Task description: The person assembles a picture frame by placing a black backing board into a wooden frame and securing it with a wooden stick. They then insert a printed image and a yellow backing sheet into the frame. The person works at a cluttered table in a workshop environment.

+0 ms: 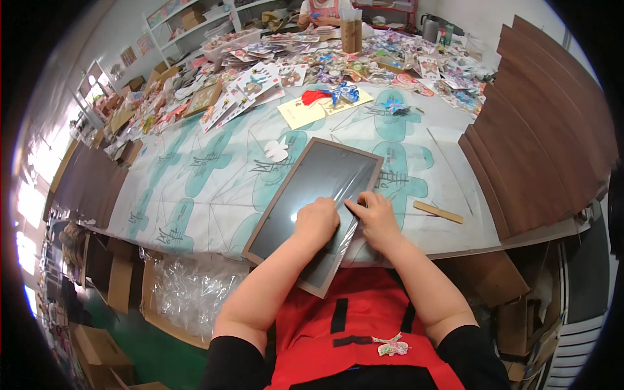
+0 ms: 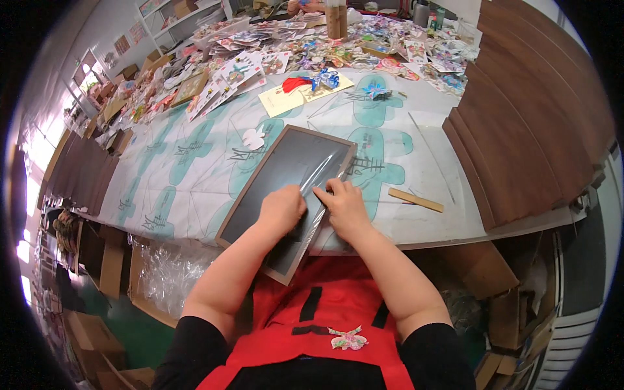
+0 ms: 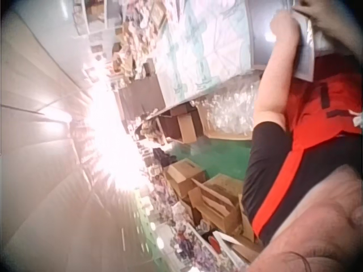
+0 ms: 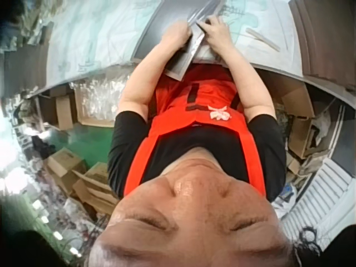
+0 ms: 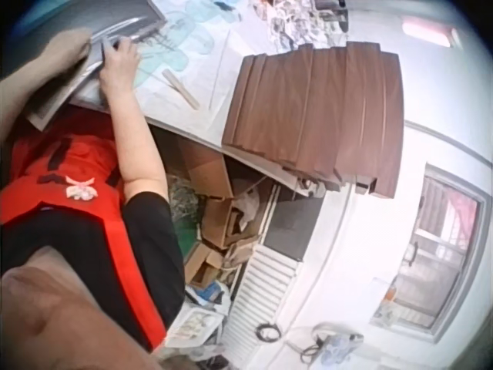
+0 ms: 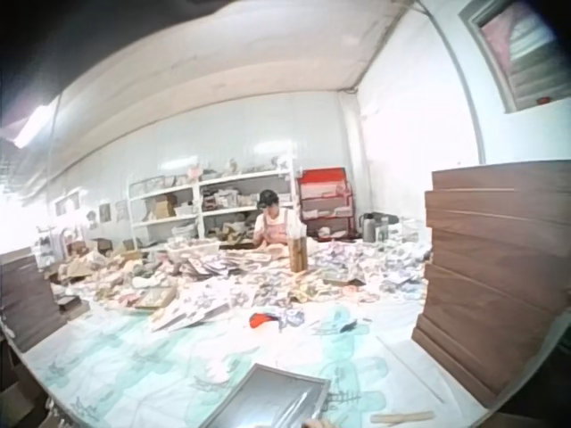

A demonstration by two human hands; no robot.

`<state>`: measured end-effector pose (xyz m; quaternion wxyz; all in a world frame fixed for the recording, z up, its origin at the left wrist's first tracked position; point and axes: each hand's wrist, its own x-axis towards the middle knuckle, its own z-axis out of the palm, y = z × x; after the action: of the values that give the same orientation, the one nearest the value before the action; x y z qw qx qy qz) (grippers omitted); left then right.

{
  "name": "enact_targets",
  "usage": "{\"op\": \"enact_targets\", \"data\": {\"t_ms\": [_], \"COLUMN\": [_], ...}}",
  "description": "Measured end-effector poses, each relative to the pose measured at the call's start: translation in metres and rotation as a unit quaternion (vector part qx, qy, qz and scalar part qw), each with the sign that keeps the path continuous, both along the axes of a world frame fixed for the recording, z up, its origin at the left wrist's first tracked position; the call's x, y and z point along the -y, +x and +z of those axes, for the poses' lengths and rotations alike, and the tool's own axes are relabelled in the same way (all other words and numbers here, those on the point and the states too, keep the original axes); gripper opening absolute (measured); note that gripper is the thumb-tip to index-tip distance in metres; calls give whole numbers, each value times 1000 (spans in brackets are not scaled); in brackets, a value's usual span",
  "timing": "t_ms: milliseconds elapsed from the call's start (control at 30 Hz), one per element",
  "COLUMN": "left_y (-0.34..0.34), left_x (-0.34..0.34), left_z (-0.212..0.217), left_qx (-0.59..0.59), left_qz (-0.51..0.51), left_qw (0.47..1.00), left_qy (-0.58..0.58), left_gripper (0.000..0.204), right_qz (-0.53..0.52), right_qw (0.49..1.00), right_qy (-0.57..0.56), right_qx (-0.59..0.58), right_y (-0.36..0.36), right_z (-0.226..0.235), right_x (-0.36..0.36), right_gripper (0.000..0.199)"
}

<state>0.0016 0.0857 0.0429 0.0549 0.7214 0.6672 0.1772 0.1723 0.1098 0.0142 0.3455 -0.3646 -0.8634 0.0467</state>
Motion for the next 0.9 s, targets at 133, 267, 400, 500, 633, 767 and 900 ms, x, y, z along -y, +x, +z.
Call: {"op": "enact_targets", "data": {"t_ms": [133,267,400,500,633,767,900], "left_y": [-48,-133,-204,-242,-250,-191,-80], "left_x": [-20,-26,9,61,119,117,95], "left_z": [-1,3,11,-6,-17,1,30], "left_qx": [101,64,574,785,732,351,164], "left_qz": [30,149,249,179,284,204,-118], "left_qw": [985,952,746,534,536,881,975], "left_qy": [138,260,228,256,310,242,97], "left_gripper": [14,15,18,18,20,24,40], "right_qz": [-16,-24,-45,-55,-54,-10,-1], "right_qw": [999,996,995,995,991,982,979], "right_qy": [3,-11,-12,-20,-60,-114,-117], "right_qx": [-50,-81,-84,-81,-104,-148,-166], "right_y": [-3,-14,-17,-17,-18,-12,-13], "right_z": [-3,-7,-10,-7,-2,-3,-7], "right_x": [8,16,18,21,24,14,11], "right_gripper": [41,40,40,40,35,35,35]}}
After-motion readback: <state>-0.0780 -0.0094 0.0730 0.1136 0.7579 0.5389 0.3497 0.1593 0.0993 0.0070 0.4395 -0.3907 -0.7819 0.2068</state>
